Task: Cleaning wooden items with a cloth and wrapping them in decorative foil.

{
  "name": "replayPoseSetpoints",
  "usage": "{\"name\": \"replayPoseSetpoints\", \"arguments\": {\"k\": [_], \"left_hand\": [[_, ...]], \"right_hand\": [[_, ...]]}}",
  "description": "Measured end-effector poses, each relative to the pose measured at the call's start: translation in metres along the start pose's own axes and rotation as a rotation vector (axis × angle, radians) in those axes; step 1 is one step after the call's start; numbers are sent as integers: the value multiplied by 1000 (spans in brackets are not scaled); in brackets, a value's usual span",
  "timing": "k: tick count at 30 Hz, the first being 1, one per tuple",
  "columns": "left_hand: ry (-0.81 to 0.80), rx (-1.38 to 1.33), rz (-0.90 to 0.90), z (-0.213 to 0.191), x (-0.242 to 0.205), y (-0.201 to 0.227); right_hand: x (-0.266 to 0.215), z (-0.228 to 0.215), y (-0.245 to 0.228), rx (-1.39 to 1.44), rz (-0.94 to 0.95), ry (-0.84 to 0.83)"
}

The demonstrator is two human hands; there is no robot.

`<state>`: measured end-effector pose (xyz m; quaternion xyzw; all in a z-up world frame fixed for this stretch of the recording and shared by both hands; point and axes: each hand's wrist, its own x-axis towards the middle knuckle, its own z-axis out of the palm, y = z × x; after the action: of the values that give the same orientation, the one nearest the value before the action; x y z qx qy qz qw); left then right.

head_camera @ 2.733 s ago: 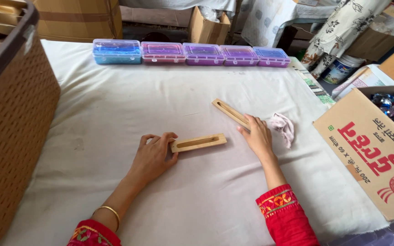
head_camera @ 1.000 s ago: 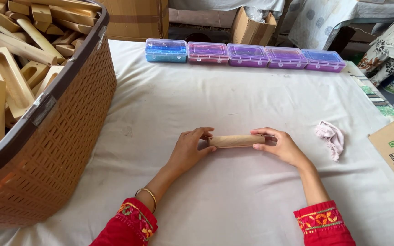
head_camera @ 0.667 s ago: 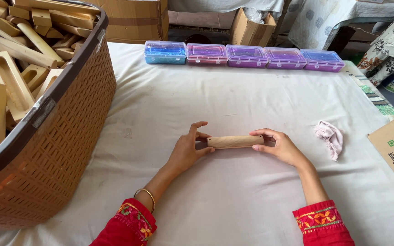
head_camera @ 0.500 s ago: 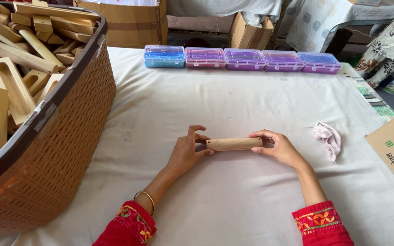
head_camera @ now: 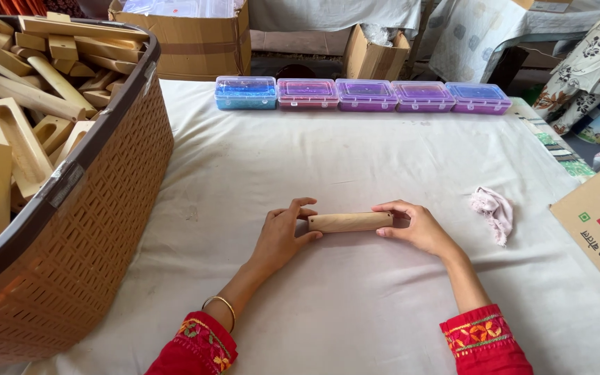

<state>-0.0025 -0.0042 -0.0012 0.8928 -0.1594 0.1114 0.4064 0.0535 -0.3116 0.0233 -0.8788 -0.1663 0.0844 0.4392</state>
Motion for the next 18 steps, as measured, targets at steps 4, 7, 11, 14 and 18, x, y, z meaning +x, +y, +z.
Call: {"name": "replayPoseSetpoints", "arguments": {"k": [4, 7, 11, 14, 18], "left_hand": [[-4, -21, -21, -4, -2, 5], [-35, -15, -52, -9, 0, 9], [-48, -6, -51, -9, 0, 8], [-42, 37, -13, -8, -2, 8], [0, 141, 31, 6, 1, -4]], "right_hand": [[1, 0, 8, -18, -3, 5], [4, -2, 11, 23, -55, -6], [3, -2, 9, 6, -29, -26], [7, 1, 14, 6, -65, -30], [1, -4, 4, -122, -181, 231]]}}
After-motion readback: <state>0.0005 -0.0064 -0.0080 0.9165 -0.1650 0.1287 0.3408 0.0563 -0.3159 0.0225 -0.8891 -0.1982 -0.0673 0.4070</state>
